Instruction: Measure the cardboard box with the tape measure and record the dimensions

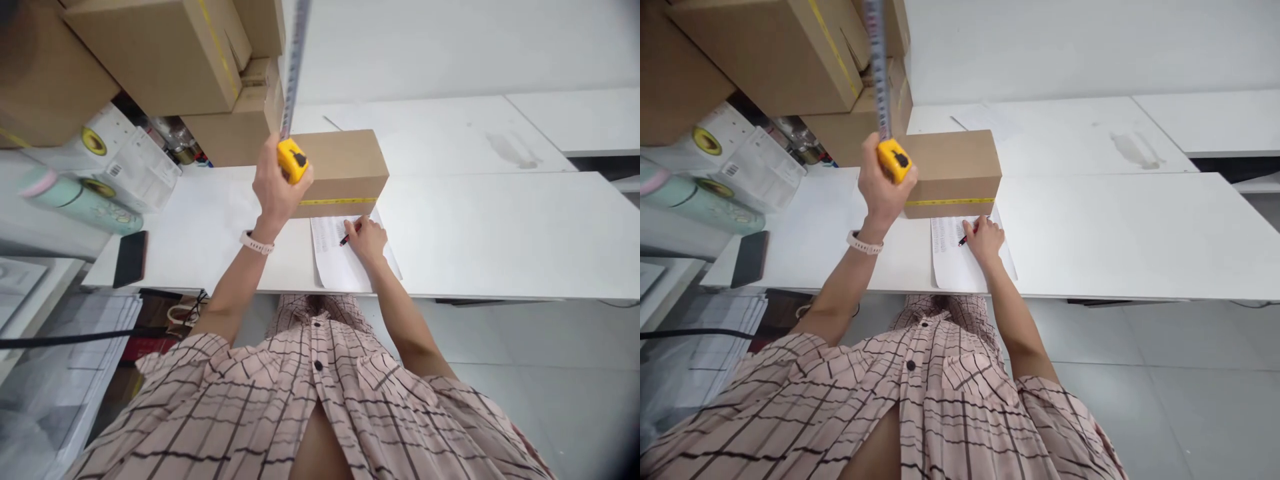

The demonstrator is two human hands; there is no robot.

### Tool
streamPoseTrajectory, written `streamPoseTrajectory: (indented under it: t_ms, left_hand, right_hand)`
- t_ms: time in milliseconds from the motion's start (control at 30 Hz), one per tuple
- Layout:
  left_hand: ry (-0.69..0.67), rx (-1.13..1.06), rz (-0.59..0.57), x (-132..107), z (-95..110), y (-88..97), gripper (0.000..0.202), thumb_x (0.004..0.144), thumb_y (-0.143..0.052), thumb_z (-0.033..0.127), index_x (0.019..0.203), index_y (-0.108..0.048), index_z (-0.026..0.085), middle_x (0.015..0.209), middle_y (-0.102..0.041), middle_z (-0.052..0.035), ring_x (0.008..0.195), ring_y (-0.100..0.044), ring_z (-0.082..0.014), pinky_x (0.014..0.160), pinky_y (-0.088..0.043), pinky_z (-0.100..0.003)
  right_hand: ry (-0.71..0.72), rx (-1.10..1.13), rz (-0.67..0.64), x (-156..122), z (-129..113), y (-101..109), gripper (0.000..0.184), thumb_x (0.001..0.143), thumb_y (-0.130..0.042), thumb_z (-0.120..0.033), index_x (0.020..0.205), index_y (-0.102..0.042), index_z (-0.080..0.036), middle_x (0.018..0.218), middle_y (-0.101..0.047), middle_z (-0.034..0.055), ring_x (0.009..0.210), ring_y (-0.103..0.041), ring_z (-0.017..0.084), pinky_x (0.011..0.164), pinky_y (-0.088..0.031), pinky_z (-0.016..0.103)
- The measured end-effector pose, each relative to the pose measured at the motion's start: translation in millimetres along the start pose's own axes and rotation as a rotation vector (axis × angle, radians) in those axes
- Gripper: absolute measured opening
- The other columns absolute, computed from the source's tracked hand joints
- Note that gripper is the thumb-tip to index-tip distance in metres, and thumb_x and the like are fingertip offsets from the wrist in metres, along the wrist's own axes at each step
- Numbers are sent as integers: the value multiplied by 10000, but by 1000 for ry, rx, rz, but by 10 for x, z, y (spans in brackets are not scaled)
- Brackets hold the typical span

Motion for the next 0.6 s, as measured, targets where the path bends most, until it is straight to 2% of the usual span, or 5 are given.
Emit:
streamPoseTrajectory:
  t_ms: [133,200,300,433,600]
  left_hand:
    - [-73,243,-245,267,132,-304,574,819,-704,291,1356,-503,259,1292,-604,-141,1268,-520,-377,996,-511,-532]
    - [-101,301,-347,317,152,-428,556,860,-662,287,1387,-491,239,1288,-598,-152,1297,-491,-386,1029,-483,-553]
    - [-100,310,-433,368,119,-550,546,904,-616,319,1423,-460,253,1320,-579,-152,1352,-441,-381,1090,-425,-564]
    - [-54,270,-530,454,-26,-669,633,897,-613,322,1492,-416,231,1406,-540,-170,1360,-442,-372,1158,-344,-558]
    - [-69,197,-594,506,-188,-812,596,903,-608,332,1466,-487,182,1450,-532,-166,1370,-447,-350,1196,-305,-506]
  right_hand:
    - [28,-151,-101,-31,-86,61,271,985,-486,-407,1040,-610,-172,1129,-704,172,1013,-648,309,809,-443,377]
    - [9,-181,-155,-51,-80,131,221,994,-449,-292,1095,-597,-164,1125,-709,173,982,-663,298,790,-441,369]
    - [-17,-207,-201,-109,-18,220,263,967,-414,-163,1177,-571,-156,1068,-723,170,938,-675,292,767,-430,363]
    - [-38,-235,-208,-236,68,264,303,937,-414,-142,1202,-561,-142,1034,-724,183,910,-676,297,738,-421,359]
    - [-29,-274,-199,-393,78,299,271,970,-404,-201,1166,-581,-137,1057,-721,194,912,-686,308,750,-442,382]
Point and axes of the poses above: each hand's wrist, its own x-axis towards the middle knuckle, its own y-axis out of the back of the hand, z = x × y, the point moved 1 cm from there along x, towards the middle knuckle
